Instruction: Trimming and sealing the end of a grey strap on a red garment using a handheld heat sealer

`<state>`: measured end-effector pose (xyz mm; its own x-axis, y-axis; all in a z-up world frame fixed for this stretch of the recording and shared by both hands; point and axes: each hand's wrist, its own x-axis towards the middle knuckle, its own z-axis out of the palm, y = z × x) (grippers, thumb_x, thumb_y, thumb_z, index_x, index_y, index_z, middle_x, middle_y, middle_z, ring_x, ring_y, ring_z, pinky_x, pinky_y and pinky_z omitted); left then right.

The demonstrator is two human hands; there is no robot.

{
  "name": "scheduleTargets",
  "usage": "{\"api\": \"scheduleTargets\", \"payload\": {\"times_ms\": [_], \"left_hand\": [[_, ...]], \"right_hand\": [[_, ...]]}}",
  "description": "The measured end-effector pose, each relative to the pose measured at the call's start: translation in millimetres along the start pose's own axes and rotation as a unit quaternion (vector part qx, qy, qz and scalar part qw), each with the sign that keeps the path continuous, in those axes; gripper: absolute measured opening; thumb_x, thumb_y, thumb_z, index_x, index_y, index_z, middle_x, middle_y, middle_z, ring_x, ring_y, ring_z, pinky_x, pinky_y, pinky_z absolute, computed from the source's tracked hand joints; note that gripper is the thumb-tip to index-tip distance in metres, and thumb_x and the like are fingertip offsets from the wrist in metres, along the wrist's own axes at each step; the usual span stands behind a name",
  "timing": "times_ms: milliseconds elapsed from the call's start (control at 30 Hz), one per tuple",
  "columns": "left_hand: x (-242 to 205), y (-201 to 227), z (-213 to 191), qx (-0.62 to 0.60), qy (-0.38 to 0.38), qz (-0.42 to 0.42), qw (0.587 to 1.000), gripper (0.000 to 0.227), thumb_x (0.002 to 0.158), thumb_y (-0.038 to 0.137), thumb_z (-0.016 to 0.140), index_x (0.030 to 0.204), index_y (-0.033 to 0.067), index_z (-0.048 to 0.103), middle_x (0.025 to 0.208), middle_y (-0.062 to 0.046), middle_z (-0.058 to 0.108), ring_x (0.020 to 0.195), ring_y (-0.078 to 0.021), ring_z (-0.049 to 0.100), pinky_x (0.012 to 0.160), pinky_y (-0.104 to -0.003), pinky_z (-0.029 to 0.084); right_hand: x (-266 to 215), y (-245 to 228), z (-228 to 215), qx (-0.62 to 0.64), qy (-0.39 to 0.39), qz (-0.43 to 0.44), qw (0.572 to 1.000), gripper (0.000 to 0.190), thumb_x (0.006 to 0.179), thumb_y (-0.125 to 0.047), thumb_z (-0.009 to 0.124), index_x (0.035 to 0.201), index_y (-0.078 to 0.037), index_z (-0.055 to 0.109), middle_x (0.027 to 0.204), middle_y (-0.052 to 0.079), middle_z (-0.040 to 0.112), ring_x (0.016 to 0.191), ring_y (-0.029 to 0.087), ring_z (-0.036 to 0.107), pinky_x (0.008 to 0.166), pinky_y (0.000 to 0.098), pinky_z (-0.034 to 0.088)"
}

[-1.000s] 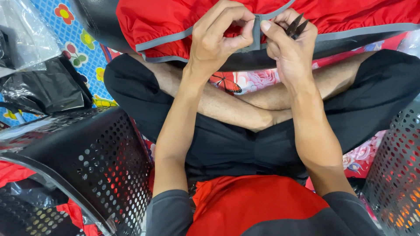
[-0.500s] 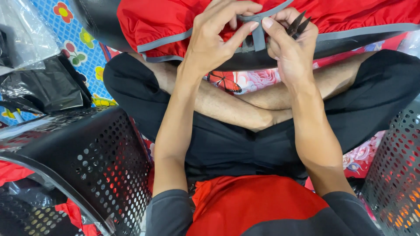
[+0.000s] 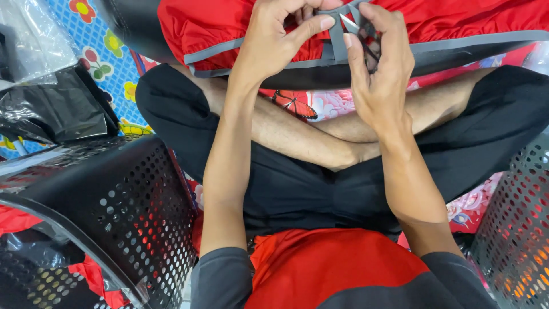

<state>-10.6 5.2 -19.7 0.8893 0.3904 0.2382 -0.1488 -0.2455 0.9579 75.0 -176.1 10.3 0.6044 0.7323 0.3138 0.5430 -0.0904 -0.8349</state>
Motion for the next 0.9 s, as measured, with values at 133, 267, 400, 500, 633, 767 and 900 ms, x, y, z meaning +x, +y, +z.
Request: {"api": "scheduleTargets", "payload": {"times_ms": [133,267,400,500,633,767,900], "left_hand": [[-1.5,-9.4,-2.1,-0.017,-0.017,-0.009,1.0,0.016,0.097,0.002,0.078,0.113,-0.0009,0.075,0.082,-0.006,0.056,0.073,-0.0137,0.049,0.065,-0.026,0.043],[-0.5,-9.3,-2.6,-0.011,-0.023,-0.003,1.0,0.015,0.098,0.002,0.078,0.112,-0.0013,0.074,0.081,-0.006,0.056,0.071,-0.0136,0.048,0.064,-0.026,0.042],[0.1,-8.0,-2.4,-0.008,-0.021,0.0,1.0,0.015,0.097,0.002,0.079,0.111,-0.0011,0.075,0.082,-0.006,0.057,0.072,-0.0141,0.049,0.065,-0.026,0.043],[-0.4,-7.3,-2.1,-0.002,-0.02,-0.001,1.0,0.015,0.097,0.002,0.08,0.111,-0.0007,0.075,0.081,-0.006,0.057,0.072,-0.0142,0.049,0.065,-0.026,0.043],[-0.6,-8.3,-2.2,0.003,-0.02,0.0,1.0,0.016,0.097,0.002,0.081,0.111,-0.0013,0.076,0.081,-0.006,0.056,0.072,-0.0141,0.048,0.064,-0.026,0.043],[-0.1,-7.1,-2.0,0.008,-0.021,0.005,1.0,0.015,0.097,0.003,0.081,0.111,-0.0007,0.075,0.081,-0.007,0.056,0.072,-0.0145,0.049,0.065,-0.026,0.044],[0.1,-5.4,-2.2,0.008,-0.02,0.002,1.0,0.015,0.095,0.003,0.081,0.109,-0.0023,0.075,0.08,-0.007,0.057,0.071,-0.0146,0.049,0.064,-0.026,0.043]], "right_hand": [[1.2,3.2,0.1,-0.062,0.029,-0.053,0.996,0.029,0.103,0.016,0.075,0.126,0.013,0.059,0.103,0.021,0.057,0.082,0.03,0.052,0.074,0.0401,0.047],[2.0,3.3,0.1,-0.052,0.039,-0.069,0.996,0.03,0.1,0.019,0.077,0.125,0.014,0.06,0.106,0.024,0.061,0.084,0.033,0.057,0.078,0.0411,0.051],[2.2,3.4,1.0,-0.054,0.045,-0.068,0.995,0.031,0.1,0.02,0.078,0.125,0.013,0.061,0.104,0.023,0.061,0.083,0.031,0.057,0.077,0.0402,0.051],[2.1,2.9,1.6,-0.057,0.047,-0.069,0.995,0.032,0.099,0.021,0.078,0.125,0.013,0.061,0.106,0.023,0.061,0.084,0.032,0.058,0.078,0.0403,0.052],[3.1,1.8,0.7,-0.061,0.044,-0.075,0.994,0.032,0.098,0.023,0.077,0.125,0.014,0.061,0.109,0.024,0.062,0.086,0.033,0.06,0.079,0.0411,0.053],[2.8,2.3,1.6,-0.069,0.048,-0.08,0.993,0.031,0.098,0.022,0.077,0.124,0.014,0.062,0.109,0.023,0.062,0.085,0.033,0.061,0.076,0.0403,0.052],[2.1,4.1,4.3,-0.077,0.058,-0.08,0.992,0.031,0.098,0.022,0.078,0.123,0.013,0.063,0.109,0.022,0.062,0.082,0.03,0.058,0.072,0.0388,0.05]]}}
